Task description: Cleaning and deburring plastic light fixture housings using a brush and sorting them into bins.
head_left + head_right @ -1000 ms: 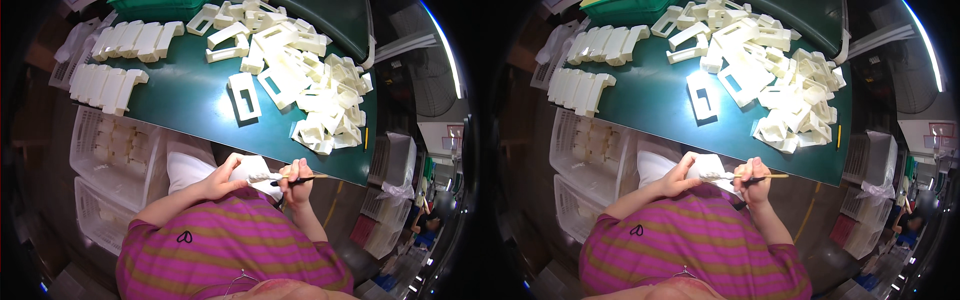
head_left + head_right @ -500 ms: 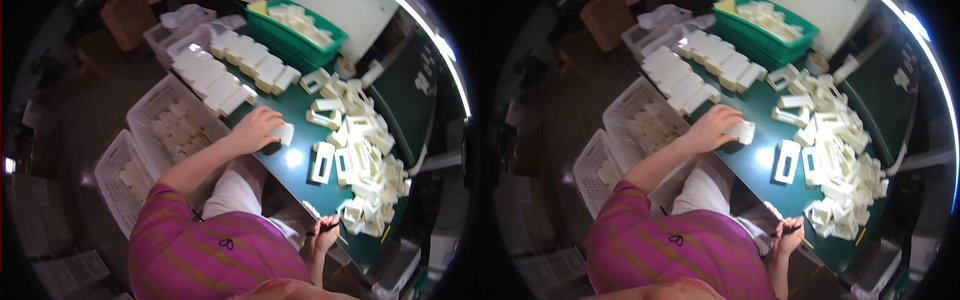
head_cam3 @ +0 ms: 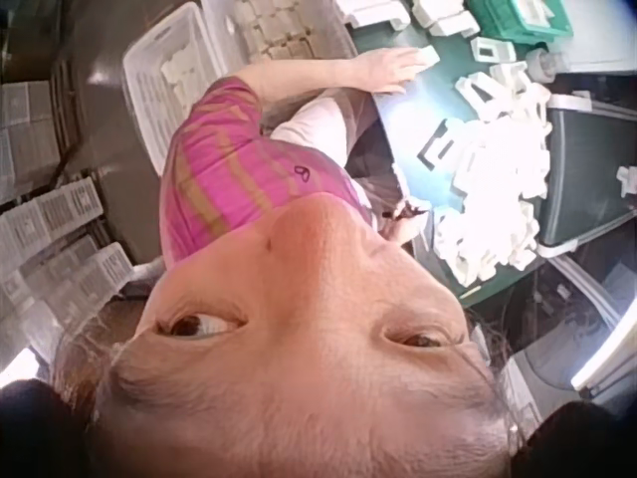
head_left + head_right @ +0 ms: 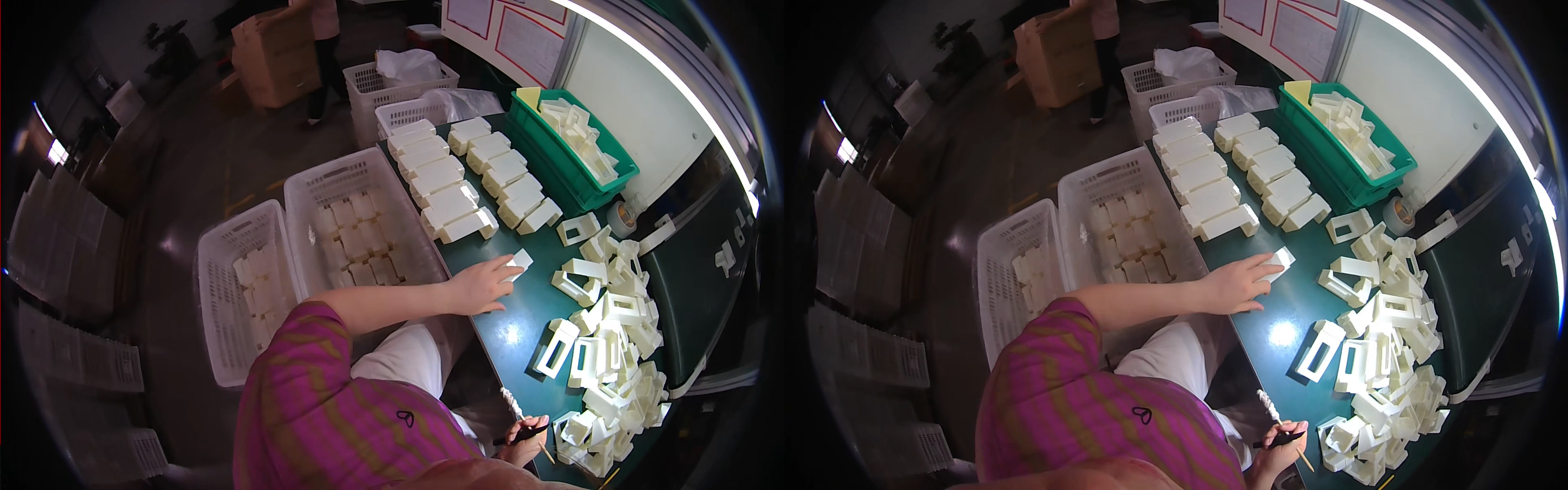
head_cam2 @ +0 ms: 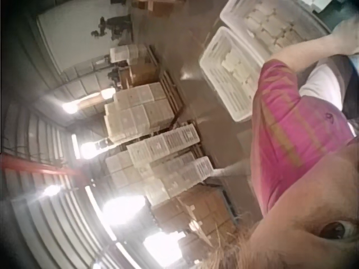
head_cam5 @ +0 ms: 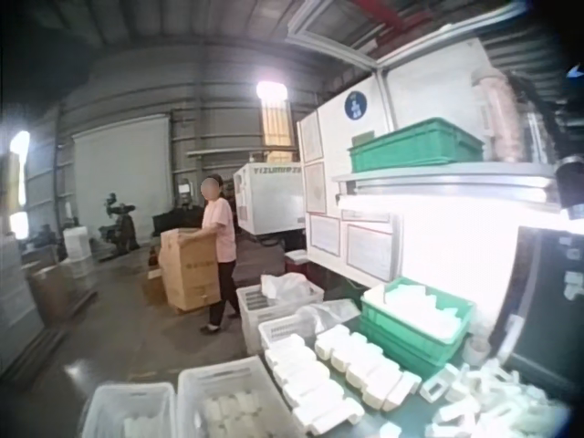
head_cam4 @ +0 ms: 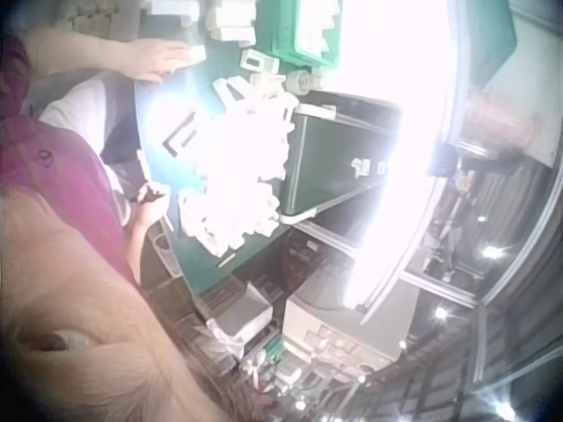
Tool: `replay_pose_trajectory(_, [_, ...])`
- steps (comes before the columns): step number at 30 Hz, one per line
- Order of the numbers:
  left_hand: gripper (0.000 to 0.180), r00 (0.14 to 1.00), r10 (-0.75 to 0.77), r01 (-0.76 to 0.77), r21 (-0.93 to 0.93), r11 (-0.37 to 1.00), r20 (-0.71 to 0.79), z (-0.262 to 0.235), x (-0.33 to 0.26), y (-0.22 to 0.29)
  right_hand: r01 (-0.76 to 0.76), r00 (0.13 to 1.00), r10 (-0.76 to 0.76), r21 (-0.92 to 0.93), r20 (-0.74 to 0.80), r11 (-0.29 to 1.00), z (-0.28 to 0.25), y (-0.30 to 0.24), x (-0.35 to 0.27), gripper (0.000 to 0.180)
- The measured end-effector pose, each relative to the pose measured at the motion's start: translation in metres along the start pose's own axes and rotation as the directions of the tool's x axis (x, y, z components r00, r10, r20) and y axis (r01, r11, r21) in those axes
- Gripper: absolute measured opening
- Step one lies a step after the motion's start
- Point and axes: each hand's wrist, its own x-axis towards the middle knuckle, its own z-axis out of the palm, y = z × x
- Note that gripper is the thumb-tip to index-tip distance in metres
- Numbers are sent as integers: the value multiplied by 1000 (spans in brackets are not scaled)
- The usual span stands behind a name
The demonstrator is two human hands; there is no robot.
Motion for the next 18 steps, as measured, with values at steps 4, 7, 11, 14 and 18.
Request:
replay_pose_trajectory(4, [15,994,-21,49,262,964,-110,9,-13,5,-30,999,31,-25,36,999,12,-5,-2,39])
replay_pose_trajectory(7, [15,989,-4,51,324,945,-145,10,-15,6,-33,999,34,-25,30,999,4,-2,-1,37])
replay_pose_trajectory(11, [23,979,-6,53,225,973,-206,-2,-24,4,-57,994,57,1,91,998,-10,11,2,36])
replay_pose_trajectory(14, [31,987,-35,85,316,945,-159,-31,-41,3,-83,991,87,-43,105,996,0,8,3,34])
replay_pose_trajectory(18, [27,994,-68,95,379,921,-85,-46,-42,-7,-108,985,112,-35,135,994,3,13,5,36])
